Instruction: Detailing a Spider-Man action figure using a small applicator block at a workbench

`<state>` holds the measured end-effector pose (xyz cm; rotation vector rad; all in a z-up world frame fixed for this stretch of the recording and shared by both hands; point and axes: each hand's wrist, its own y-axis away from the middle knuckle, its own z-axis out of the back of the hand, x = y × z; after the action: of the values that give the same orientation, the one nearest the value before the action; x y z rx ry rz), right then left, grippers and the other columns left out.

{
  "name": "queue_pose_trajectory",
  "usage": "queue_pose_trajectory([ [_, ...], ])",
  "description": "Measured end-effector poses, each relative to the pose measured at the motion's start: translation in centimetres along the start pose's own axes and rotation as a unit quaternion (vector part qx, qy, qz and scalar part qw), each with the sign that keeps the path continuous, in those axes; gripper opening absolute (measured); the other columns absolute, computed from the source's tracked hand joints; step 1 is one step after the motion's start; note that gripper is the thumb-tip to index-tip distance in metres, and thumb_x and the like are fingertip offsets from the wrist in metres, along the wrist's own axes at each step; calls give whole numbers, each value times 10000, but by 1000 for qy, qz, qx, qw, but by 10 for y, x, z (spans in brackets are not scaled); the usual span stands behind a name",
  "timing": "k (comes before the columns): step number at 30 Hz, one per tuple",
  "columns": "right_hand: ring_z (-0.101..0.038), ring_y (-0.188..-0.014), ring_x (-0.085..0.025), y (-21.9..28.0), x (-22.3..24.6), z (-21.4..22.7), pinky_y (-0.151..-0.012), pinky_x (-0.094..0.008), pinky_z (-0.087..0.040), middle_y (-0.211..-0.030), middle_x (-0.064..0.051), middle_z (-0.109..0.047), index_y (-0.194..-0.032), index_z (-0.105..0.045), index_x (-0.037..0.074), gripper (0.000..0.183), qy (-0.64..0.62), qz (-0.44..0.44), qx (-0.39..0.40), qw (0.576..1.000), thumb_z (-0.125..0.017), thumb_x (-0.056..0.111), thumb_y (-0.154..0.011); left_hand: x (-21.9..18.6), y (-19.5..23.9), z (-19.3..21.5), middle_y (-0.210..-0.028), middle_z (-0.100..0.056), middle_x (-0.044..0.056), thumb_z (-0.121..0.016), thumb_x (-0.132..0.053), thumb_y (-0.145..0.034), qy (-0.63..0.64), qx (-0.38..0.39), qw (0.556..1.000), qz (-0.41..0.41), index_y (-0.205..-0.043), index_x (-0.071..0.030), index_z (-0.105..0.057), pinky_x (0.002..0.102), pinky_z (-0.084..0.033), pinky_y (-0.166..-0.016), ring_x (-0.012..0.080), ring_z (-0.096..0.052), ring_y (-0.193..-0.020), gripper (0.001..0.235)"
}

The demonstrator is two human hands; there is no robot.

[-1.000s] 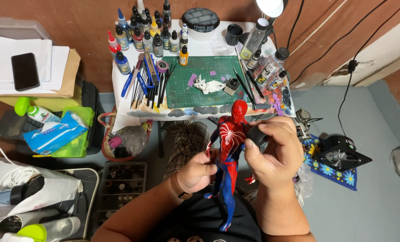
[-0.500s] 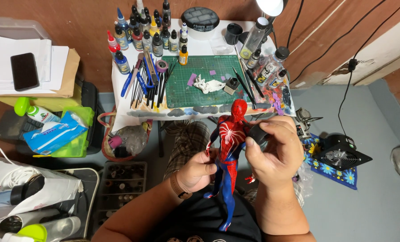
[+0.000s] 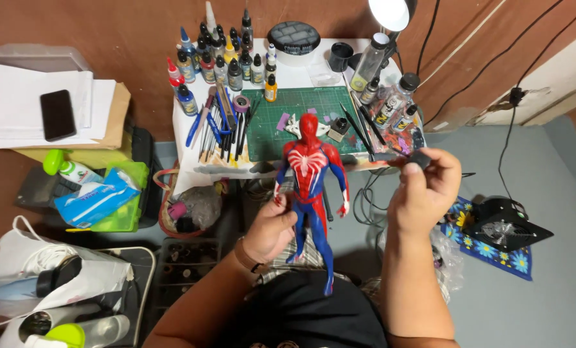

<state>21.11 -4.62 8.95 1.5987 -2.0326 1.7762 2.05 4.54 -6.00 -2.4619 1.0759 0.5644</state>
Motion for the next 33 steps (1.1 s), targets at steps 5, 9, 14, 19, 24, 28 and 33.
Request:
queue_pose_trajectory([
  [5,-724,-770,-210,13,-44,49,-743,-307,-668,-948,-84,-598,-1178,-545,10,215,-39,-108,-48,992,-640,-30,-989,-52,-38,3,-1204,-693,117,-680,-14,-913,-96,11,991,-97,-1317,-22,-593,394,-541,-990,209,-662,-1100,413],
  [9,-704,-751,-209,38,-77,94,-719,-317,-641,-920,-91,-582,-1199,-545,-9,229,22,-119,-27,992,-665,-21,-1005,-102,-60,-34,-1067,-691,132,-651,40,-920,-156,27,972,-171,-1241,-7,-567,338,-542,-891,213,-651,-964,336],
  [14,-617,-722,-169,85,-77,144,-725,-272,-526,-864,-43,-497,-1216,-580,48,195,152,-202,-26,967,-618,18,-1027,-130,-100,-18,-1375,-607,163,-626,-1,-972,-200,72,955,-206,-1403,27,-504,374,-424,-1160,244,-572,-1280,449],
  [19,-570,-694,-142,137,-106,211,-698,-248,-468,-819,-89,-581,-1214,-573,39,169,175,-301,-75,934,-621,50,-1053,-150,-124,-34,-1342,-637,151,-563,81,-959,-245,56,940,-229,-1341,15,-553,421,-377,-1222,261,-571,-1315,388],
  [24,-574,-604,-158,175,-131,259,-586,-246,-476,-727,-40,-560,-1145,-640,63,177,248,-390,-167,871,-656,178,-1012,-161,-161,-17,-1227,-596,69,-608,26,-947,-193,108,955,-197,-972,-198,-456,350,-386,-1078,198,-544,-1175,272],
  [28,-524,-622,-180,198,-168,290,-610,-315,-521,-730,-116,-534,-1149,-626,33,181,215,-387,-171,880,-632,158,-1019,-164,-188,-21,-1307,-595,110,-693,-3,-929,-136,168,959,-185,-1009,-175,-511,417,-392,-1145,261,-539,-1288,262],
  [33,-542,-543,-241,203,-189,300,-542,-329,-484,-704,-101,-528,-1134,-628,16,188,216,-401,-145,878,-654,159,-1013,-166,-218,-25,-1341,-643,140,-754,-24,-914,-130,170,968,-131,-1257,-74,-581,413,-456,-1138,270,-602,-1268,388],
])
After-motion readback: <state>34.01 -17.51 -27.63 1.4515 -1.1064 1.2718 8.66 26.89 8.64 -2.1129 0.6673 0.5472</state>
